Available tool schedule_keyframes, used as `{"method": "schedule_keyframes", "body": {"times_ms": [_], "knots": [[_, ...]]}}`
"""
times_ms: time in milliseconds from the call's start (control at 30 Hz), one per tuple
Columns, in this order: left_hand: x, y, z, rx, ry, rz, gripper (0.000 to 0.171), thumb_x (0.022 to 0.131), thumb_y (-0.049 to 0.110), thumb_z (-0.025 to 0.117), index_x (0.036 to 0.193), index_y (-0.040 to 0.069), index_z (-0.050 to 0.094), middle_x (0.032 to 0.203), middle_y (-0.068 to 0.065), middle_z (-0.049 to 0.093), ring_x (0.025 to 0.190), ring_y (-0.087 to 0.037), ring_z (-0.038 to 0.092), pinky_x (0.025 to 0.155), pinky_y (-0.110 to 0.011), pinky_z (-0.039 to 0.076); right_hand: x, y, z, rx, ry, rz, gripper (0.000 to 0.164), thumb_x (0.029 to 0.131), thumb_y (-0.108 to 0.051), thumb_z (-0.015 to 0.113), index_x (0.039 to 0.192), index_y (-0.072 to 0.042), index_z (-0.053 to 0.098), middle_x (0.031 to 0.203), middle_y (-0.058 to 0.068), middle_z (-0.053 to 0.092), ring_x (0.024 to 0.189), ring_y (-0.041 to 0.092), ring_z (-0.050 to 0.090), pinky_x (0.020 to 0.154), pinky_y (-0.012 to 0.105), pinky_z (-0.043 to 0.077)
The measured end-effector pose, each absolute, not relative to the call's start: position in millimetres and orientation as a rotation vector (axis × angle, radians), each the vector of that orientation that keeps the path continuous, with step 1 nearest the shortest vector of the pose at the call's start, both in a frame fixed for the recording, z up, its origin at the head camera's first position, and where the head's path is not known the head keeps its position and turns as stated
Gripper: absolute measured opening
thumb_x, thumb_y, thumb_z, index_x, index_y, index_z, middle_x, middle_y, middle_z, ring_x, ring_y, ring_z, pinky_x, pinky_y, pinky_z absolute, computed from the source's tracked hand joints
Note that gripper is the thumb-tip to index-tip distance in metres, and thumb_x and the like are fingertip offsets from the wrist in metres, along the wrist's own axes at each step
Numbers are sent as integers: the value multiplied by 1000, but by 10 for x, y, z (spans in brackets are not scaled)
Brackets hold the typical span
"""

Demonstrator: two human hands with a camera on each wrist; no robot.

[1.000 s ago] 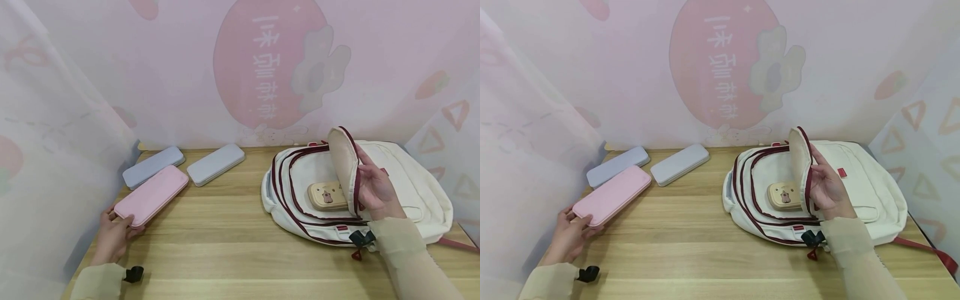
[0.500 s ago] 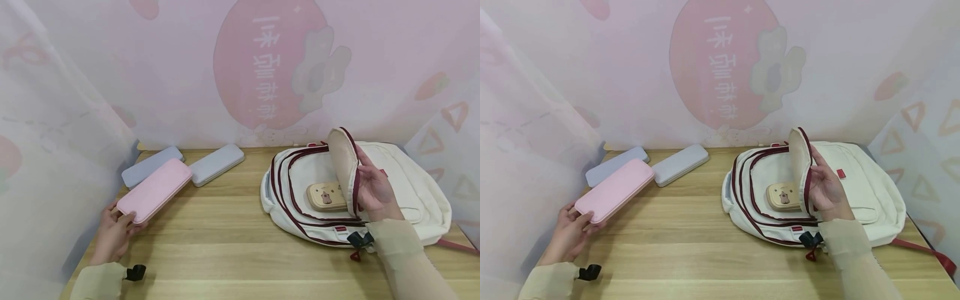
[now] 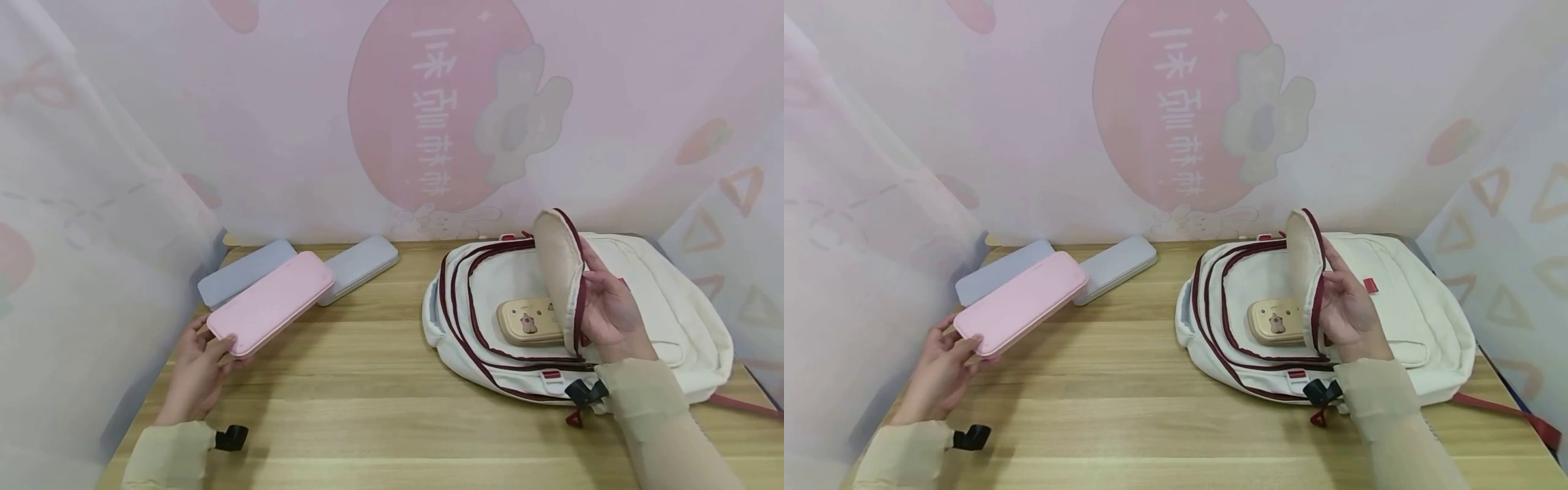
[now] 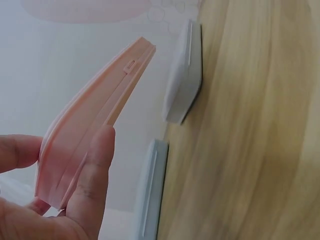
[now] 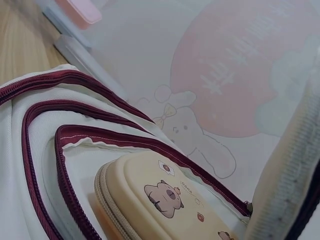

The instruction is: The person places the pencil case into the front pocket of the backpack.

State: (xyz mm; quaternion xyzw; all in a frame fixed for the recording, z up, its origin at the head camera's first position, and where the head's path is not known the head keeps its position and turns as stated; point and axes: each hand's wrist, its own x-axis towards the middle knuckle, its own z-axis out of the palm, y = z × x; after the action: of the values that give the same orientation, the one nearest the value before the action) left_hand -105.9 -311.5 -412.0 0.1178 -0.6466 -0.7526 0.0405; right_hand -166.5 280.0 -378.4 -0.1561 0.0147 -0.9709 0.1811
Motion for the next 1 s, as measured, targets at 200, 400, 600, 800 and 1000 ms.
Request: {"method": "schedule_keyframes", "body": {"times_ms": [200,400,600,800,1000], "knots": [[-1094,-3033,-4046,376,-2044,-2332,58,106,1,51,147,22,16,132,-7,27,93,-7,57,72,-26,60,-1660,2821,-3794,-449,18,-2724,52,105,14,27,152,2,46,153,23,48,139,38,47,114,41,40],[-1164,-2949,-4018,310,-2084,-2340,54,107,1,49,145,21,16,134,-7,25,94,-7,57,73,-27,60,-1646,2852,-3792,-460,-4,-2713,52,106,13,26,152,1,46,153,23,47,140,38,46,114,41,39],[-1217,-2858,-4010,261,-2049,-2351,47,106,-2,50,138,25,27,132,-7,27,91,-8,58,71,-28,61,-1643,2878,-3777,-459,0,-2702,54,107,10,23,155,-2,44,155,22,45,142,37,44,116,41,37],[-1242,-2797,-3995,249,-2051,-2374,47,105,-2,49,137,24,26,131,-7,27,89,-8,58,71,-28,61,-1640,2892,-3779,-477,-7,-2685,54,107,10,23,156,-2,43,156,21,44,143,36,42,115,41,37],[-1253,-2759,-3996,247,-2044,-2397,47,105,-3,49,138,23,26,131,-7,29,88,-8,59,70,-28,61,-1636,2912,-3786,-466,13,-2692,53,107,10,23,155,-3,44,155,21,45,142,37,44,114,41,38]]}}
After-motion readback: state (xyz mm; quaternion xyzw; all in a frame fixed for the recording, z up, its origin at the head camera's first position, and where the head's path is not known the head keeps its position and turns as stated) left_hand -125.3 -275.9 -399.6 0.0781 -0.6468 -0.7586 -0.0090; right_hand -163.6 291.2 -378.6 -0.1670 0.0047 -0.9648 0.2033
